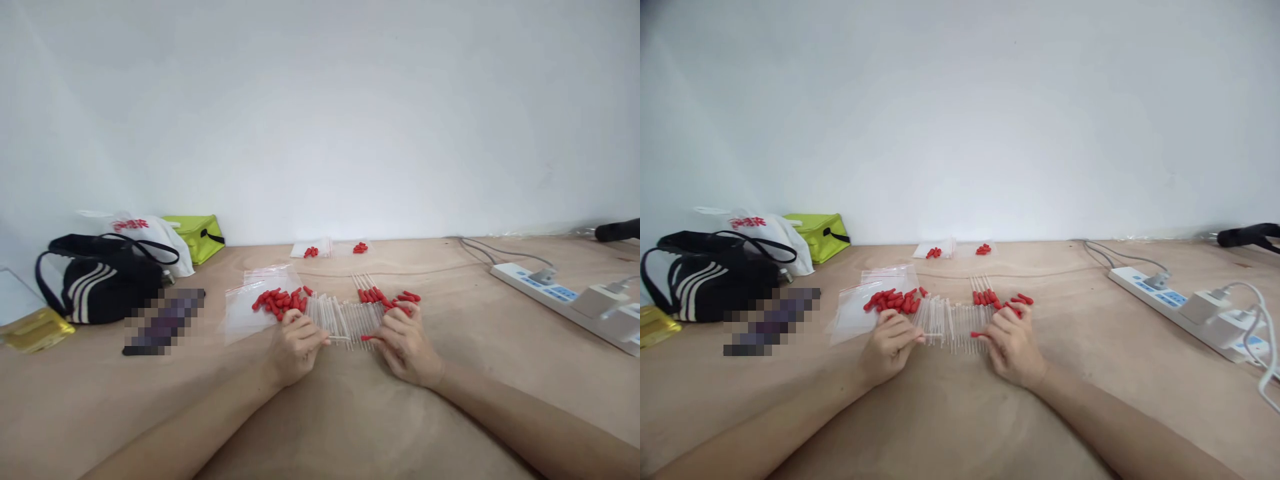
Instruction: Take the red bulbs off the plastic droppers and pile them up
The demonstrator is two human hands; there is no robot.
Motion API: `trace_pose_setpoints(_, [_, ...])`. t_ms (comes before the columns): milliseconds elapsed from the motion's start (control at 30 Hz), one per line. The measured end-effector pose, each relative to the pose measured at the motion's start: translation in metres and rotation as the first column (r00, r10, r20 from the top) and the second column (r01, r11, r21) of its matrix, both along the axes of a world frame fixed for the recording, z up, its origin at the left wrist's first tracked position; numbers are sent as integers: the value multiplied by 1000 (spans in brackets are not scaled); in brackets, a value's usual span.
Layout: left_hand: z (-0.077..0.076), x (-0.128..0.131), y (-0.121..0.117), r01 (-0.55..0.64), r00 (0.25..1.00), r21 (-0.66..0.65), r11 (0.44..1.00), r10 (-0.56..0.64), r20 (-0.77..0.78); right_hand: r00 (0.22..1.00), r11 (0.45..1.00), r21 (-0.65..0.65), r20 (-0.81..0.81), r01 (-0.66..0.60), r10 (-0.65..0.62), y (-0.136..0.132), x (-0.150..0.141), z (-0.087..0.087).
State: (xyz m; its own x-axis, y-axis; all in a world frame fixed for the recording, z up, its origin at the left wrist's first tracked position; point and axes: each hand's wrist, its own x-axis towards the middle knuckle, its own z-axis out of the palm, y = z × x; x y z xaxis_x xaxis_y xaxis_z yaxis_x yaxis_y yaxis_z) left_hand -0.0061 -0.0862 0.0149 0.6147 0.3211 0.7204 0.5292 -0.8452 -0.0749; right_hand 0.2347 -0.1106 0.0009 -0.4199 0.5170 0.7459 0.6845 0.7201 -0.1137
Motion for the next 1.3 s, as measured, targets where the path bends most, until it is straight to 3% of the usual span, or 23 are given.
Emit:
trace_pose_setpoints(100, [-2, -8, 1, -67, 996, -9, 998, 67, 54, 991, 995, -13, -91, 98, -99, 6, 10, -6])
trace_pose_setpoints(200, [-5, -6, 2, -83, 995, -63, 995, 86, 53, 975, 996, -56, -210, 63, -73, 17, 15, -8])
trace_pose_setpoints(267, [-7, 0, 5, -100, 994, -109, 989, 104, 31, 954, 992, -119, -289, 46, -79, 27, 17, -5])
trace_pose_setpoints(333, [-7, 7, 10, -120, 992, -122, 985, 122, 10, 912, 972, -208, -367, 111, -183, 40, 24, 3])
trace_pose_setpoints(400, [-5, 14, 16, -128, 992, -106, 986, 130, 8, 828, 914, -329, -424, 236, -366, 54, 34, 12])
trace_pose_setpoints(500, [-3, 26, 25, -110, 993, -84, 990, 112, 26, 735, 758, -525, -322, 386, -597, 75, 53, 22])
trace_pose_setpoints(567, [-2, 35, 28, -102, 994, -89, 991, 104, 22, 756, 688, -615, -217, 385, -618, 84, 62, 25])
trace_pose_setpoints(633, [-3, 43, 28, -99, 995, -89, 991, 100, 3, 803, 661, -656, -137, 365, -580, 89, 67, 24])
trace_pose_setpoints(767, [-5, 52, 24, -49, 997, -110, 993, 42, -59, 867, 669, -641, -13, 375, -499, 87, 65, 22])
trace_pose_setpoints(1033, [-4, 49, 13, 36, 999, -260, 965, -46, -30, 871, 682, -547, 226, 484, -437, 80, 56, 29])
trace_pose_setpoints(1167, [-3, 43, 11, 10, 999, -292, 956, -20, -30, 856, 683, -520, 249, 513, -453, 79, 55, 29])
trace_pose_setpoints(1300, [-2, 36, 10, 3, 998, -317, 948, -23, -62, 847, 679, -535, 152, 504, -509, 79, 53, 29])
